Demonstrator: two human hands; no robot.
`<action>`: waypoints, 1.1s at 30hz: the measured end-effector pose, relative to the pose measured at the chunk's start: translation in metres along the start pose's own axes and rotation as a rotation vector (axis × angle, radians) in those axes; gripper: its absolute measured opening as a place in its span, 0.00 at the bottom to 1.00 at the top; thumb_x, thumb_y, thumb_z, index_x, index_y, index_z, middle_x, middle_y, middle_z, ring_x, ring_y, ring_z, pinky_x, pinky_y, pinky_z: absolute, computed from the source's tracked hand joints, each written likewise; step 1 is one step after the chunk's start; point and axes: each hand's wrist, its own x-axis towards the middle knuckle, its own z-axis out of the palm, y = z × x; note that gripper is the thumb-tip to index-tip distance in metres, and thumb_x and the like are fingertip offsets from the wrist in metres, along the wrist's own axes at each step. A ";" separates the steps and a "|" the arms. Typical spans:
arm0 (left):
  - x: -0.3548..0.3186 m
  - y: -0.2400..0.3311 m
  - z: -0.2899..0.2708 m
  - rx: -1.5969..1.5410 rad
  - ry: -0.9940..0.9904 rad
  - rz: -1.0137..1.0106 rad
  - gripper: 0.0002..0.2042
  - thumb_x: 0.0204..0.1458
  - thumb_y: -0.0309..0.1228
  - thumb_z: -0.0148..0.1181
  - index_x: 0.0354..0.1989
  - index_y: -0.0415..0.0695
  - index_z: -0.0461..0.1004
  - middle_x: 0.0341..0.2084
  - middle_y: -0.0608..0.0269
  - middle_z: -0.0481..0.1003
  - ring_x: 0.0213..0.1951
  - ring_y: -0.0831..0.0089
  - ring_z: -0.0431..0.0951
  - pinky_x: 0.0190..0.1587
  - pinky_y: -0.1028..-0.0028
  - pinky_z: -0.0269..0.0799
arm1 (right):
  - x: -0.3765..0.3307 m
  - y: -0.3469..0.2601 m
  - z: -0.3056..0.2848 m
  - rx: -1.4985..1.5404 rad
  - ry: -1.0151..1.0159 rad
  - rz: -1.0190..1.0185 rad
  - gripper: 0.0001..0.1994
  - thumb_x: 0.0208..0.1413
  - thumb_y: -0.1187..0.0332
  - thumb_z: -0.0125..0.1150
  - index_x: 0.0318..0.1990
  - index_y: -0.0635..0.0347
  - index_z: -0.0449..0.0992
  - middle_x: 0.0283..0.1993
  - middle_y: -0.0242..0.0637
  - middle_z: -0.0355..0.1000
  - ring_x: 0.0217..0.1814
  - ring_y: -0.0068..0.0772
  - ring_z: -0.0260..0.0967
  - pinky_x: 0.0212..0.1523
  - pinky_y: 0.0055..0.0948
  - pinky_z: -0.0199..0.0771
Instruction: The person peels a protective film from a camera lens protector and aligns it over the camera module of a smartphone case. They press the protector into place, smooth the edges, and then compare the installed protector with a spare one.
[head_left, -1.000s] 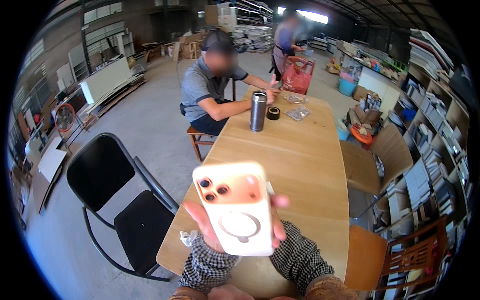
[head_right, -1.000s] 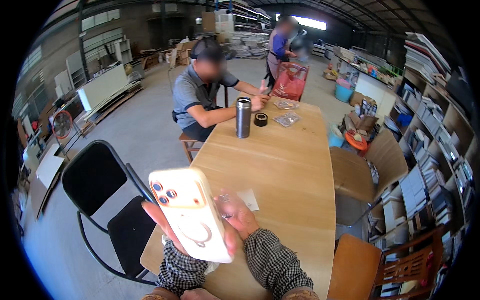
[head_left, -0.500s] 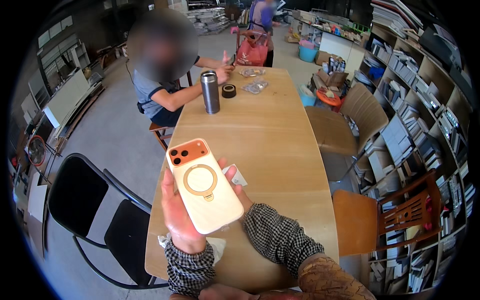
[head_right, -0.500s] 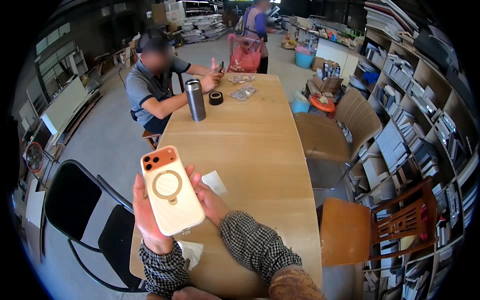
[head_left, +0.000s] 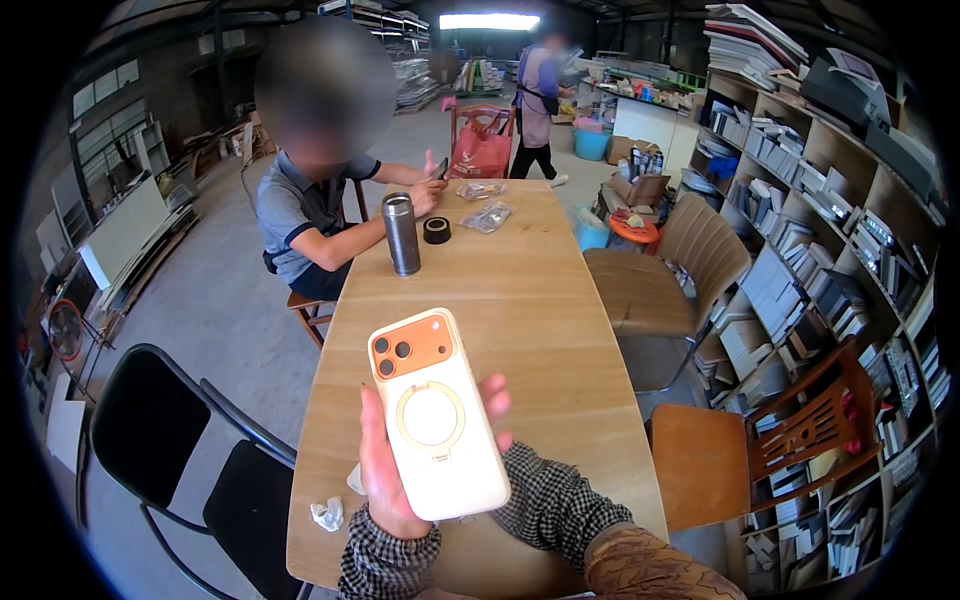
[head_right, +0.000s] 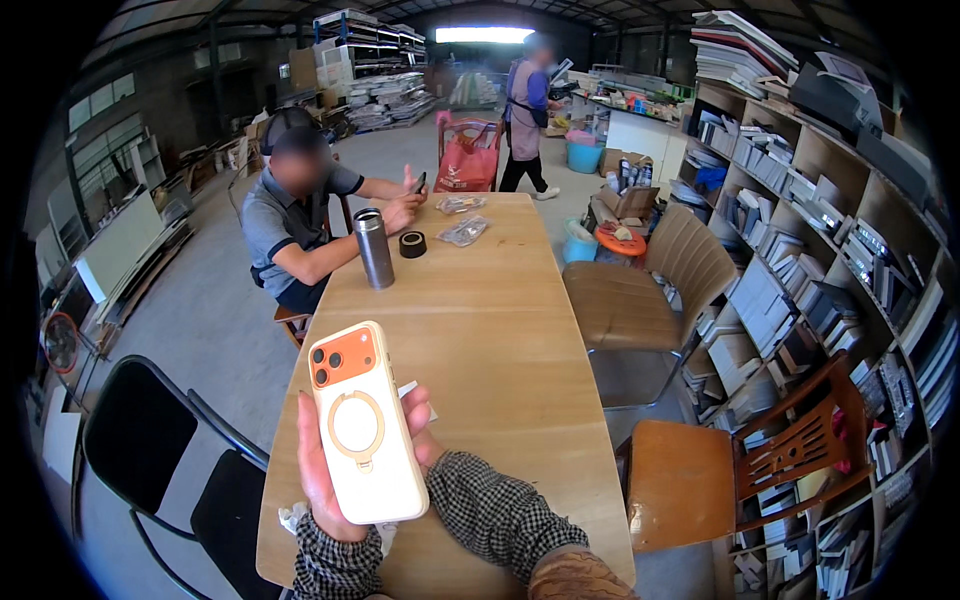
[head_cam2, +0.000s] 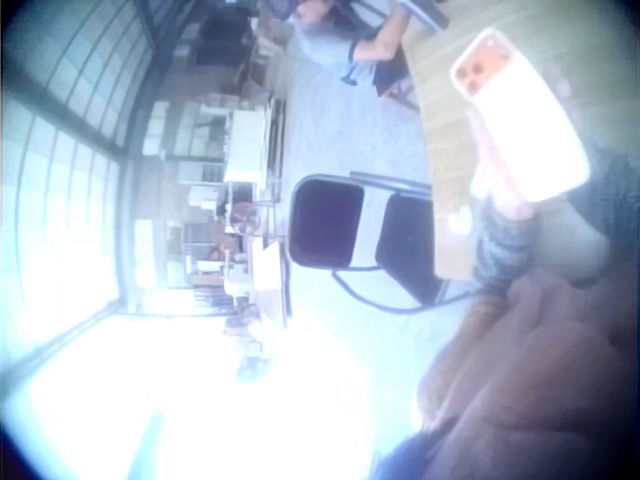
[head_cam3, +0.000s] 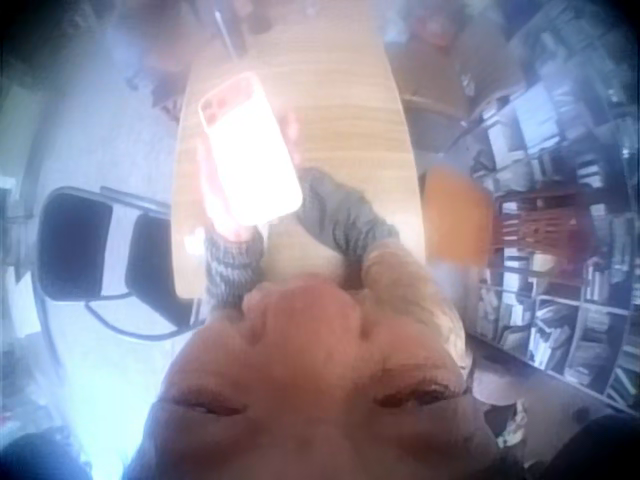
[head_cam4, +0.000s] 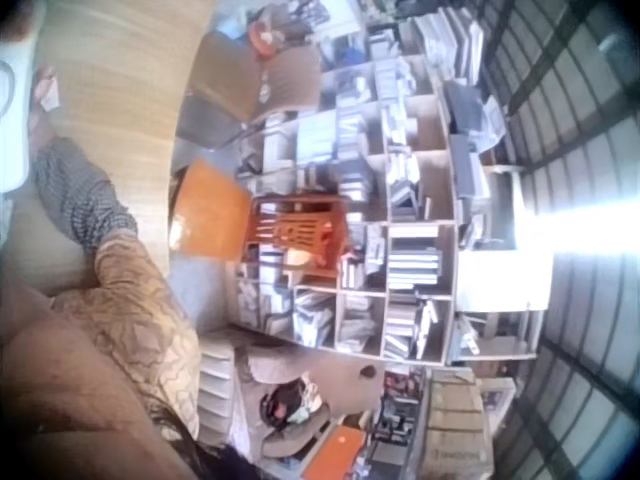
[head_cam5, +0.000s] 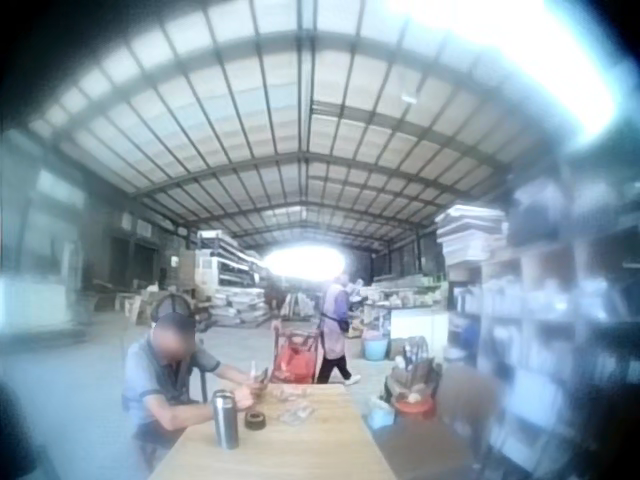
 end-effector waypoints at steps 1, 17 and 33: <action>-0.002 -0.002 0.000 -0.012 -0.010 -0.017 0.38 0.56 0.64 0.33 0.67 0.46 0.52 0.57 0.34 0.61 0.55 0.44 0.67 0.47 0.49 0.69 | -0.004 0.000 0.001 -0.011 -0.003 0.001 0.31 0.57 0.55 0.57 0.63 0.65 0.59 0.59 0.37 0.64 0.58 0.24 0.61 0.58 0.25 0.61; -0.011 -0.006 -0.015 0.050 -0.370 -0.049 0.52 0.44 0.75 0.38 0.67 0.43 0.47 0.52 0.27 0.62 0.50 0.36 0.69 0.50 0.36 0.62 | 0.014 0.024 0.012 -0.044 -0.581 -0.965 0.35 0.52 0.47 0.60 0.61 0.65 0.64 0.65 0.40 0.60 0.68 0.27 0.54 0.69 0.30 0.47; -0.014 0.030 -0.029 0.407 -0.452 0.108 0.52 0.41 0.73 0.46 0.65 0.41 0.51 0.50 0.30 0.65 0.47 0.38 0.71 0.46 0.43 0.69 | -0.024 -0.009 0.018 -0.121 0.112 0.077 0.23 0.60 0.60 0.49 0.60 0.63 0.62 0.58 0.46 0.64 0.60 0.41 0.60 0.61 0.38 0.59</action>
